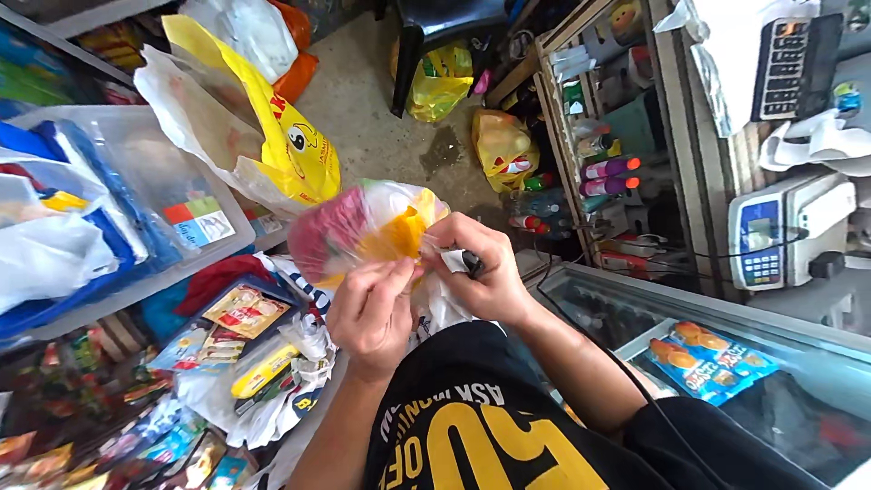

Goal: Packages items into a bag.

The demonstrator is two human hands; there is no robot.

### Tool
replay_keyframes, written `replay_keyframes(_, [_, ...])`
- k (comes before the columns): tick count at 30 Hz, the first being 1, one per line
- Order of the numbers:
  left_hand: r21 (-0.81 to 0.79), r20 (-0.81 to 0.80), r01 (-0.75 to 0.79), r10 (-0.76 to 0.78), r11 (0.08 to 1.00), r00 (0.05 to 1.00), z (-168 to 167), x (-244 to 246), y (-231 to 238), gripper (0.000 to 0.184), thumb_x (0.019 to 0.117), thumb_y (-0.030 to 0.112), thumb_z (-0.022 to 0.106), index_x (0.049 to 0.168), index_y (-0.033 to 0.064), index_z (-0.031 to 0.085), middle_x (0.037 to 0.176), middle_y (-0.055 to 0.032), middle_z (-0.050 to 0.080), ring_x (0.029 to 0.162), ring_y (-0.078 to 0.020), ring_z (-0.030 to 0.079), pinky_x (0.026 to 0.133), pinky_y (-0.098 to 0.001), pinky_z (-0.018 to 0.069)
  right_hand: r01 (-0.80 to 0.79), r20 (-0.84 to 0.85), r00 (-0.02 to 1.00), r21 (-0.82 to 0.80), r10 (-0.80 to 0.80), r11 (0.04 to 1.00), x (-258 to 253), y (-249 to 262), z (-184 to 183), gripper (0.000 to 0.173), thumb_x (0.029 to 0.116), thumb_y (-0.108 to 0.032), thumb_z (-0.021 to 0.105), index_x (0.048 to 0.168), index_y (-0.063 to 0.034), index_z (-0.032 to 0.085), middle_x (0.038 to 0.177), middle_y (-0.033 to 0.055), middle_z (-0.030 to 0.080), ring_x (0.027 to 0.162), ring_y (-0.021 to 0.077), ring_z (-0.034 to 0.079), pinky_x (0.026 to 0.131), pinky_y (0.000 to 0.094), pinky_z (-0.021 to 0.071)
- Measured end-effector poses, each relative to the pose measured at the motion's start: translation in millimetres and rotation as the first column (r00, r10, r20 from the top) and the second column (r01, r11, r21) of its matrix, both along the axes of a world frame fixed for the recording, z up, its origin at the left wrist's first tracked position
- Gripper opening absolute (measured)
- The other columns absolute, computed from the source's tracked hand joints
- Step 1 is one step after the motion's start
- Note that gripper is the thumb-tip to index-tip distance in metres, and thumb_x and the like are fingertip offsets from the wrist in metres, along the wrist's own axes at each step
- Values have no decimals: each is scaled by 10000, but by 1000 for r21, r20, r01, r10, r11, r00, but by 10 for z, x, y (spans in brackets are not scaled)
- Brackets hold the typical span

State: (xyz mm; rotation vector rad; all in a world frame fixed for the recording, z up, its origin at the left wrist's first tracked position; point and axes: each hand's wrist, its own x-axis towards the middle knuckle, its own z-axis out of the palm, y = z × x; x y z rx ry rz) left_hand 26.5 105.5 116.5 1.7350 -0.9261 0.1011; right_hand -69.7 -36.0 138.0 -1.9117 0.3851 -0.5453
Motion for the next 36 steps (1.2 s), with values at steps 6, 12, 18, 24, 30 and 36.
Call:
replay_keyframes(6, [261,118,-230,206,938,971,74,129,193,251,976,320,710,879,92,747,807,-45,621,843,-155,582,837,-319,431,268,119,958,-37,-262,963,25,-70,-84,92,844,6,645,927,44,654,999,137,677,939,156,668,811,277,577])
replay_keyframes(12, [519,-32,-26,51,854,998,-66,229,372,383,1020,389,608,852,64,721,844,-82,603,830,-213,592,799,-410,459,297,-108,949,9,-295,955,-48,-103,-399,135,884,-33,667,1016,-8,655,939,79,682,788,113,664,665,271,577])
replay_keyframes(18, [96,-718,364,-189,926,670,-218,142,240,197,1040,237,560,967,94,675,1059,5,731,984,-107,693,864,-311,584,-8,-258,961,325,97,946,-212,-57,-362,107,911,-98,687,995,-34,669,842,45,675,691,88,634,615,276,556])
replay_keyframes(24, [233,-653,379,-144,896,743,-406,-174,253,245,911,66,716,1144,4,668,1053,-57,695,963,-98,686,890,-284,592,-7,-340,928,396,154,918,-296,106,-369,107,900,-155,739,957,-65,729,937,19,672,843,76,635,743,268,551])
replay_keyframes(30, [274,-336,274,-175,922,925,-489,-213,278,160,966,141,668,917,16,756,957,-80,741,926,-99,702,857,-243,574,-30,-331,927,405,177,914,-323,109,-386,211,898,-173,743,1083,-74,715,958,23,690,838,74,650,750,278,563])
replay_keyframes(36, [240,-271,297,-230,924,935,-384,-162,285,156,997,120,640,963,15,750,953,-83,752,928,-105,716,862,-228,578,-122,-236,954,257,185,959,-374,127,-584,253,819,-9,673,1057,-37,754,1060,55,692,976,113,656,844,318,571])
